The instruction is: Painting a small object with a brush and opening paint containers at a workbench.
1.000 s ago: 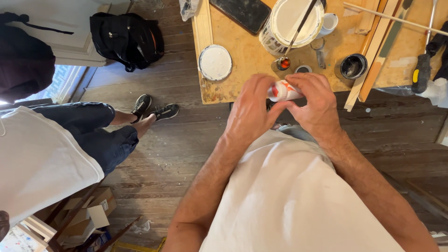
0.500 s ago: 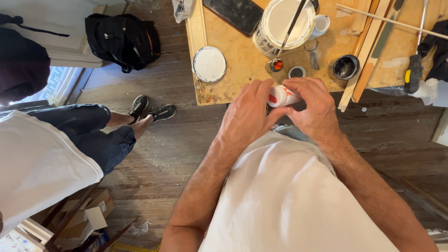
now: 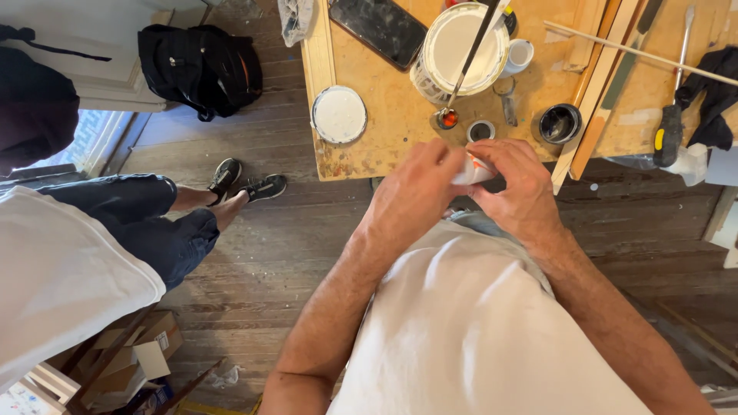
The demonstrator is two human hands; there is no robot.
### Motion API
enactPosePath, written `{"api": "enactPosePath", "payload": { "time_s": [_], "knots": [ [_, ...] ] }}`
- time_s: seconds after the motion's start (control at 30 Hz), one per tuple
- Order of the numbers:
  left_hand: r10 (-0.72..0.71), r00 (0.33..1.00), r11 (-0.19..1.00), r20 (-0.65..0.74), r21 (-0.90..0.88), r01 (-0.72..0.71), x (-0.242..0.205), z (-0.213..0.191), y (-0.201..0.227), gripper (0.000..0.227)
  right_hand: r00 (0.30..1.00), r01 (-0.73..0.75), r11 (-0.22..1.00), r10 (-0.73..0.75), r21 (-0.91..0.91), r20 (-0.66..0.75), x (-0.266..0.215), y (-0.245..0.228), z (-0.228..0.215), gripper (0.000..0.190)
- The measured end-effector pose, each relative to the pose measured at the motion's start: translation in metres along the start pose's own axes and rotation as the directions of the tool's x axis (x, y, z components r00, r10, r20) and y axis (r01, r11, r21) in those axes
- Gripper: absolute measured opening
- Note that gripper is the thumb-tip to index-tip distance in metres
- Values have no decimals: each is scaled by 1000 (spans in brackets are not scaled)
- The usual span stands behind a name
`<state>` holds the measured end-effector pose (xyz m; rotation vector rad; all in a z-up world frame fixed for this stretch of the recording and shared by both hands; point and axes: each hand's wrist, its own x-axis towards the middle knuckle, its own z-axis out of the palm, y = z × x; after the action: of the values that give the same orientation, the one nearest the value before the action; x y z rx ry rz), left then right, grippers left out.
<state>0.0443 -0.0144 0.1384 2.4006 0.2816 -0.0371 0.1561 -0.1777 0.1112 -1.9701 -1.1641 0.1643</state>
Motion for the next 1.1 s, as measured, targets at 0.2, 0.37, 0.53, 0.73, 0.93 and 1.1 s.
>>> {"api": "enactPosePath", "payload": {
  "time_s": [0.2, 0.37, 0.53, 0.73, 0.93, 1.1],
  "knots": [
    [16, 1000, 999, -3, 39, -15, 8, 8, 3, 42, 1000, -4, 1000, 4, 26, 21, 2, 8, -9, 38],
    [129, 979, 990, -158, 71, -119, 12, 4, 12, 50, 990, -114, 992, 110, 45, 90, 21, 0, -33, 46],
    [8, 936, 1000, -351, -24, -18, 10, -1, 14, 22, 971, -237, 971, 235, -36, -53, 56, 62, -60, 49],
    [-169, 850, 975, -498, -213, 69, -1, 17, 1, 19, 935, -348, 930, 334, -117, -123, 130, 142, -62, 46],
    [-413, 855, 881, -314, -378, 286, 8, 56, -35, 34, 946, -323, 942, 322, -88, -23, 152, 192, -37, 46],
    [-356, 857, 904, -373, -369, 215, 30, 98, -65, 62, 814, -571, 794, 581, -211, -16, 143, 148, -64, 57]
  ]
}}
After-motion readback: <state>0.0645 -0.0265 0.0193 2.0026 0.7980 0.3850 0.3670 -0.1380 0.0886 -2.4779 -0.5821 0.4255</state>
